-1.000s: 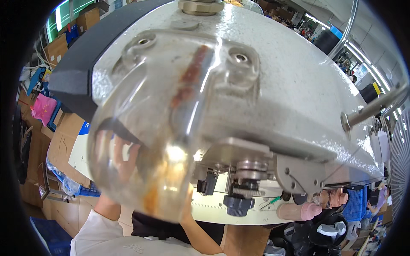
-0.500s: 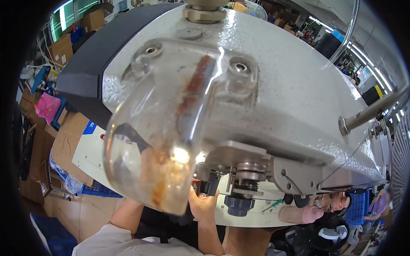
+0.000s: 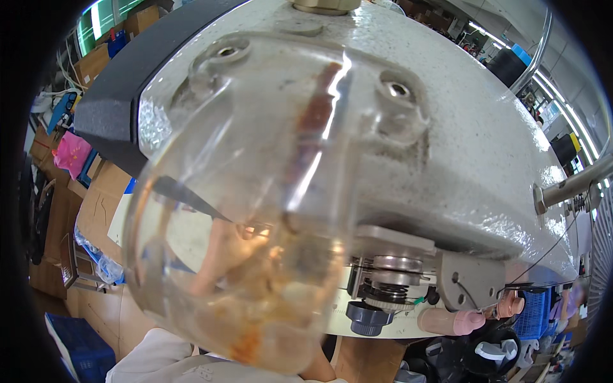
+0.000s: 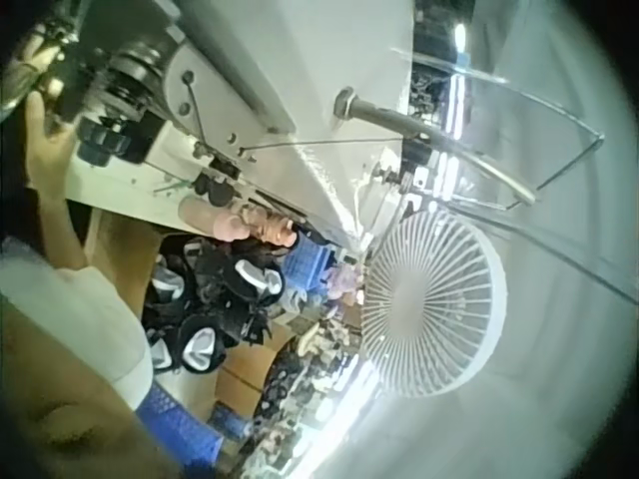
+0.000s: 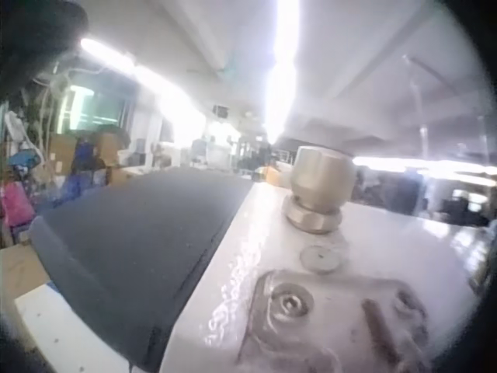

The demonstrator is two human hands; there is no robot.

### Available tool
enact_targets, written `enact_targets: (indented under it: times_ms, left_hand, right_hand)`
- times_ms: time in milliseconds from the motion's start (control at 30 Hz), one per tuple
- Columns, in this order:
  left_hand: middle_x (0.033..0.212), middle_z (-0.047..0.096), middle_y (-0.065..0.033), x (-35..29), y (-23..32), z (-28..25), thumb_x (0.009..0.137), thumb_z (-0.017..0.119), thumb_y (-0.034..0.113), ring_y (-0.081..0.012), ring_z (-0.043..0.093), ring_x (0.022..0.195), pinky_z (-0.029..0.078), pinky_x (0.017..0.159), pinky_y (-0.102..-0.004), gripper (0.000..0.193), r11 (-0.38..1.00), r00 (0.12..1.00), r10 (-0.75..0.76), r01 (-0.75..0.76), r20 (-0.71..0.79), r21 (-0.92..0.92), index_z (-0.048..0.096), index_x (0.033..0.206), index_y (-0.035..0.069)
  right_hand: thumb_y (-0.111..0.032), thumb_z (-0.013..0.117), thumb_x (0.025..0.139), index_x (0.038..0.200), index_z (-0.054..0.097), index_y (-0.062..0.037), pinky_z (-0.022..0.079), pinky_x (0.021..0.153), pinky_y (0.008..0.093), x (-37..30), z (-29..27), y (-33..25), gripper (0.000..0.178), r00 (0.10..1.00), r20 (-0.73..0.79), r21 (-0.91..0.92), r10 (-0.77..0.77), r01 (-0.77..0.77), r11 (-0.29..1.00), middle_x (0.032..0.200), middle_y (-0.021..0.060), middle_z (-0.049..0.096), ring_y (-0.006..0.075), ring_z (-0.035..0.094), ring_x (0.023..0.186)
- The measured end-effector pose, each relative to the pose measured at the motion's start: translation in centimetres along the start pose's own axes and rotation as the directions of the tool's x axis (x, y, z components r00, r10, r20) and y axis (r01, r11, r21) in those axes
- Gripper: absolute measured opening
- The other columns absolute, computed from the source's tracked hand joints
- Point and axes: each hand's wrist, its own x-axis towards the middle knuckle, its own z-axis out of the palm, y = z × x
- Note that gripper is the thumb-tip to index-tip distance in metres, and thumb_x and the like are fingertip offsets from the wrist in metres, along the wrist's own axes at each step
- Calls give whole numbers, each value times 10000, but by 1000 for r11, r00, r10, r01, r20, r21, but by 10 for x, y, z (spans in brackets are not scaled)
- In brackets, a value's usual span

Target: The person sews shoe upper components using a sewing machine, guiding the material under the needle by hand and trimming threads with thread snips.

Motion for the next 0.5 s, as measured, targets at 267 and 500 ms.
enact_targets:
  times_ms: [267,500]
  left_hand:
    - [645,571,-10,-17,-35,35,776,741,40,-47,450,428,339,412,-223,298,920,980,-173,124,-102,-371,535,987,-9]
    - [646,569,-11,-15,-21,33,810,699,21,-43,438,430,325,417,-226,229,920,981,-109,39,-159,-390,553,985,-6]
  right_hand:
    - [-21,677,904,998,593,-7,432,770,198,-1,1,-1,127,998,-33,33,45,-44,998,928,9,612,50,536,836]
    - [-27,678,903,1001,593,-14,442,788,209,-1,-3,3,130,997,-47,74,60,-56,996,933,14,617,55,545,841]
